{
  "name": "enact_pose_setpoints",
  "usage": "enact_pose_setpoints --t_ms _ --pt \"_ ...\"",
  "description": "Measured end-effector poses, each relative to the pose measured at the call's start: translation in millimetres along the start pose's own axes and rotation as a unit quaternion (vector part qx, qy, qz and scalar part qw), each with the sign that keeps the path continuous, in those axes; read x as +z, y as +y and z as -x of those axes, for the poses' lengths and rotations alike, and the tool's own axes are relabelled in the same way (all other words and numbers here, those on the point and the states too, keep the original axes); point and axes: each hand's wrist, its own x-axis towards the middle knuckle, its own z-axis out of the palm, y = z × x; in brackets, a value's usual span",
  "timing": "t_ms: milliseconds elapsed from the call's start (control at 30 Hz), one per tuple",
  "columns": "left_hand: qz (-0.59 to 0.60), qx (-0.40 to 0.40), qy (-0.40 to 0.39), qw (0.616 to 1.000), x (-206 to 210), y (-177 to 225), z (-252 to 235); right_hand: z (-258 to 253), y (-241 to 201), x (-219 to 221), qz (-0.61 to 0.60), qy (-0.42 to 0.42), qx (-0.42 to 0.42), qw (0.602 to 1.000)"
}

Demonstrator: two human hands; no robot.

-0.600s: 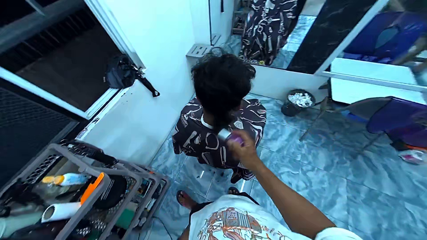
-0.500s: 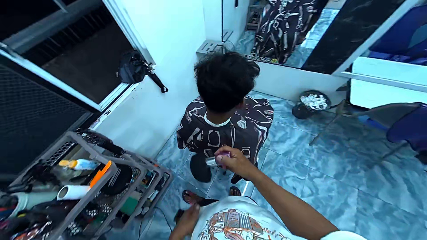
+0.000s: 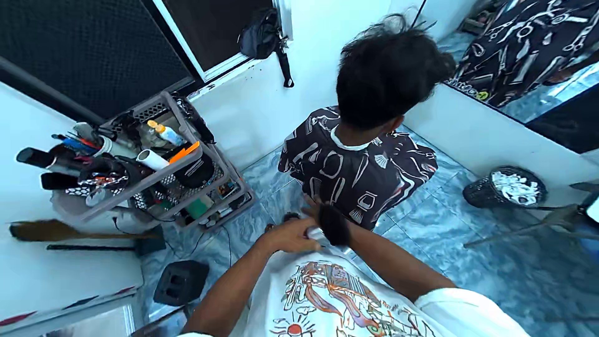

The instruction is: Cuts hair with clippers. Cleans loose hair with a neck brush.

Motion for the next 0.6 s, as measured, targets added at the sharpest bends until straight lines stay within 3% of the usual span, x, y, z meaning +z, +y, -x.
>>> enact_pose_setpoints --t_ms 67,100,167,233,300,400,433,533,600 --pt "-0.002 0.055 -0.045 0.997 -6.1 11.6 -10.2 -22.2 16.3 -15.7 -0.217 0.078 0.037 0.972" --pt "-0.007 0.016 -0.013 1.000 -8.8 -0.7 -15.3 -25.2 14.1 -23.1 -0.345 0.090 0.039 0.933" --pt "-0.023 -0.132 0.103 0.986 -11.8 -47.6 -22.1 -12.4 -6.3 -37.2 -0.458 0.026 0.005 0.888" --pt "-0.039 -0.207 0.166 0.964 -14.1 -80.5 -17.1 7.2 -33.9 -44.3 -0.412 -0.036 -0.059 0.908" --pt "-0.047 -0.101 0.184 0.977 -16.7 -77.5 -7.6 -3.2 -39.8 -38.3 -0.388 0.004 -0.100 0.916" --pt "-0.009 0.069 0.212 0.975 -37.2 -66.8 -1.7 -32.9 -27.7 -34.6 -0.523 0.080 -0.035 0.848" --pt "0.037 0.086 0.254 0.963 -49.3 -71.5 2.0 -31.1 -26.1 -40.1 -0.510 0.095 -0.017 0.854" --pt "0.188 0.043 0.429 0.882 -111.2 -94.6 23.5 -15.6 -8.9 -37.9 -0.344 0.096 -0.033 0.933" --pt "0.208 0.002 0.532 0.821 -173.9 -117.0 46.6 2.0 7.0 -18.2 -0.337 0.069 -0.008 0.939"
